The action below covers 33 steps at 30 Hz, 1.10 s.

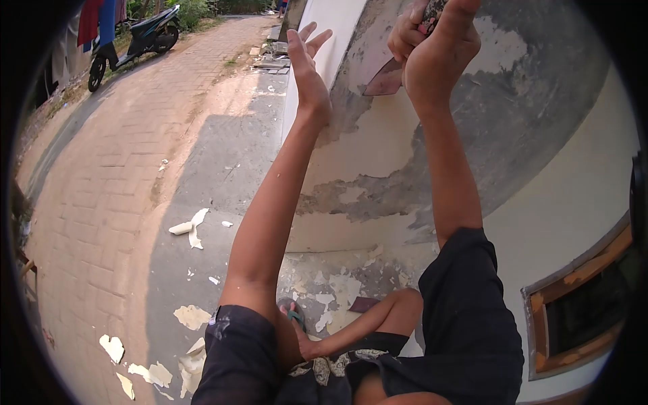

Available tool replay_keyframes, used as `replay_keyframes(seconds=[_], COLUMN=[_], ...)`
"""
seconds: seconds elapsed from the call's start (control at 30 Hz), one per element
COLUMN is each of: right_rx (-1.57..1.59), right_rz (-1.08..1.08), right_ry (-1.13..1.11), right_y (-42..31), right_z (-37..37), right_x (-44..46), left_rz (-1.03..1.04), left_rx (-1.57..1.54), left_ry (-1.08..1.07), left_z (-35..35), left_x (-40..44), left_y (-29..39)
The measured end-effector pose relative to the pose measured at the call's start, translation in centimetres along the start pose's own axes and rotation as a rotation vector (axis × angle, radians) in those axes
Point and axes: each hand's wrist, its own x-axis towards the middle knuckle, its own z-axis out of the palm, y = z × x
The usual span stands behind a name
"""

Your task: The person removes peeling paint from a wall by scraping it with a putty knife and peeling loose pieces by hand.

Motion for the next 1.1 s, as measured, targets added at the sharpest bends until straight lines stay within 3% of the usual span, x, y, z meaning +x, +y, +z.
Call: replay_keyframes(seconds=[0.33, 0.6, 0.73, 0.87, 0.93, 0.97, 1.0, 1.03, 1.1], right_rx=[0.186, -0.034, 0.260, 0.137, -0.021, -0.103, 0.002, 0.106, 0.022], right_rz=[0.002, -0.107, -0.150, -0.326, -0.410, -0.439, -0.273, -0.096, -0.205], right_ry=[-0.118, -0.130, -0.328, -0.224, -0.044, 0.051, -0.091, -0.223, -0.248], right_y=[-2.5, -0.8, -2.6, -1.4, 0.2, 1.0, 1.3, 1.6, 0.0], right_z=[1.4, 2.2, 0.2, 1.0, 2.1, 2.6, 1.9, 1.2, 0.7], right_x=[-1.7, -1.4, -1.0, 0.0, 1.0, 1.5, 1.3, 0.9, -0.7], left_rz=[0.031, 0.040, 0.065, 0.051, 0.077, 0.078, 0.085, 0.074, 0.063], left_rx=[0.020, 0.035, 0.022, 0.055, 0.151, -0.030, -0.210, -0.165, -0.072], left_ry=[0.019, 0.005, 0.035, 0.050, 0.065, 0.088, 0.111, 0.121, 0.146], left_z=[-0.1, 0.2, 0.0, 0.5, 1.4, 1.0, 0.7, 0.8, 0.7], left_x=[0.2, -0.4, 0.2, -0.2, -1.4, -0.1, 1.0, 1.1, 0.7], left_y=[-0.5, 0.0, -0.5, 0.3, 1.6, 0.2, -1.2, -1.6, -2.2])
